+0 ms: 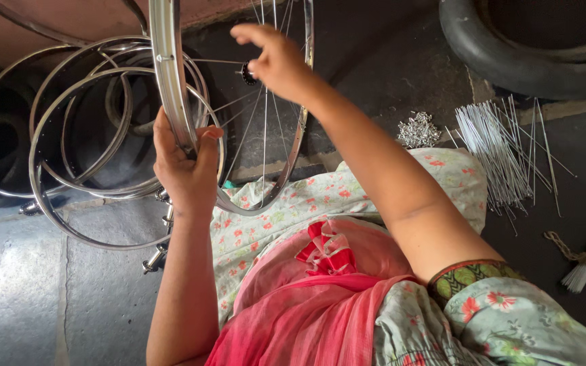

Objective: The person sits on the floor and laces a bicycle wheel by inserting spokes through the rim and hub, then securing them with nipples. The person handles the wheel, spokes, and nipples by hand, rotating the wheel as needed to continue the lacing process.

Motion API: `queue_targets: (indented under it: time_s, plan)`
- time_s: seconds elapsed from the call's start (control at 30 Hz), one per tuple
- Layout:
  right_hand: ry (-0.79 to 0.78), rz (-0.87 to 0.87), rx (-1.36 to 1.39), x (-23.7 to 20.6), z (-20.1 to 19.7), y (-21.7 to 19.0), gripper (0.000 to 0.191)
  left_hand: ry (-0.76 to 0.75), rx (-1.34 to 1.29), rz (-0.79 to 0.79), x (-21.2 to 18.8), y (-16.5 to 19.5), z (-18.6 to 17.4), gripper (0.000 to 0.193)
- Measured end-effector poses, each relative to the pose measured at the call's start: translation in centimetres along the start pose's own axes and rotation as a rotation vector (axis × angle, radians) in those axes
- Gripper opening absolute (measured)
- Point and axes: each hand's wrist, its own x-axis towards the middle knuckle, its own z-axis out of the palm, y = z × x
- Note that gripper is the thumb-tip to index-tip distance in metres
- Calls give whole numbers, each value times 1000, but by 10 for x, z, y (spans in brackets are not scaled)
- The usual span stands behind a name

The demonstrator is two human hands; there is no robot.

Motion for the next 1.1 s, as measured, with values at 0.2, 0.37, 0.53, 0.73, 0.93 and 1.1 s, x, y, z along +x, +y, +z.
queue_targets:
  time_s: [0.2, 0.37, 0.53, 0.73, 0.93, 1.1]
  plan:
    - [-9, -541, -162, -4, -18, -21, 79, -7, 13, -2, 0, 0, -2, 57]
    - [-116, -382, -71, -7, 13, -32, 66, 3, 33, -61, -2, 11, 1, 57]
    - [-57, -176, 93, -8, 22, -22, 26, 24, 101, -30, -17, 17, 9, 57]
    - [-68, 4, 858, -17, 20, -18, 12, 27, 71, -40, -32, 17, 16, 55]
    - [128, 36, 1091, -10, 23, -19, 8, 9, -43, -131, -37, 25, 19, 58]
    - [167, 32, 1200, -13, 38, -11, 9, -59, 54, 264, 7, 37, -5, 69]
